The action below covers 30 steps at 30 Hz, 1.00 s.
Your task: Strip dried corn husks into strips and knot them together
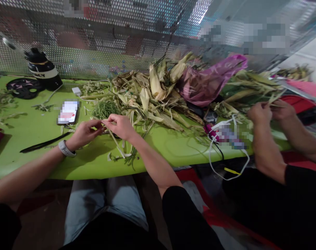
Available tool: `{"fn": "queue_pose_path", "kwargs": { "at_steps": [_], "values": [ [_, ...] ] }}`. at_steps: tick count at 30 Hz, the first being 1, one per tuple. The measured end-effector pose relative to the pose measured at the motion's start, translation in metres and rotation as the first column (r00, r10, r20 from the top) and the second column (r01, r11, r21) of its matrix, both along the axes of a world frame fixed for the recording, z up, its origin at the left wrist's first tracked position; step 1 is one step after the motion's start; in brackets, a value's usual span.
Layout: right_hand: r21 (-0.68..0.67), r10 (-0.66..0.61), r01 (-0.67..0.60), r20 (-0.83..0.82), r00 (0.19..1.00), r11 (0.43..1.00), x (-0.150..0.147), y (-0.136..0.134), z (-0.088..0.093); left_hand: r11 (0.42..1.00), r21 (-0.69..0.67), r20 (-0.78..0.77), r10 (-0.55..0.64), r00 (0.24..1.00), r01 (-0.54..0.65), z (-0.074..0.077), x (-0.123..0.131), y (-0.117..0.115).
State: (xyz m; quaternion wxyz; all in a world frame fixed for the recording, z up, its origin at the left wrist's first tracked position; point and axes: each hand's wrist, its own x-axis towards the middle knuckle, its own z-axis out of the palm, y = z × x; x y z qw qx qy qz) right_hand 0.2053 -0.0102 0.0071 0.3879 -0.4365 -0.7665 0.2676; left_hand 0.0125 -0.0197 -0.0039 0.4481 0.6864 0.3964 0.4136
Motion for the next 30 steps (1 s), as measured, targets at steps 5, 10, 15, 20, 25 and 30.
{"fn": "queue_pose_path", "kwargs": {
  "at_steps": [5,10,15,20,25,30],
  "values": [
    [-0.048,0.057,-0.058,-0.009,0.998,0.997,-0.001,0.001,-0.001,0.976,-0.152,0.043,-0.154,0.987,0.159,-0.001,0.0,0.003],
    [-0.171,0.055,-0.064,-0.055,0.997,0.983,0.003,0.005,-0.003,0.938,-0.291,0.068,-0.177,0.982,0.189,0.001,-0.001,0.003],
    [-0.163,0.053,-0.066,-0.081,0.995,0.984,0.003,0.006,-0.004,0.893,-0.406,0.175,-0.132,0.976,0.194,0.001,0.0,0.001],
    [-0.157,0.099,-0.115,-0.109,0.989,0.981,0.001,0.007,-0.004,0.911,-0.336,0.09,-0.224,0.97,0.241,0.0,-0.001,0.003],
    [-0.19,0.123,-0.161,-0.197,0.973,0.969,0.008,0.013,-0.001,0.932,-0.312,0.034,-0.185,0.982,0.186,0.003,-0.002,0.004],
    [-0.183,0.161,-0.188,-0.155,0.975,0.965,0.01,0.014,-0.001,0.897,-0.391,0.056,-0.199,0.978,0.205,0.002,-0.003,0.004]
  ]
}}
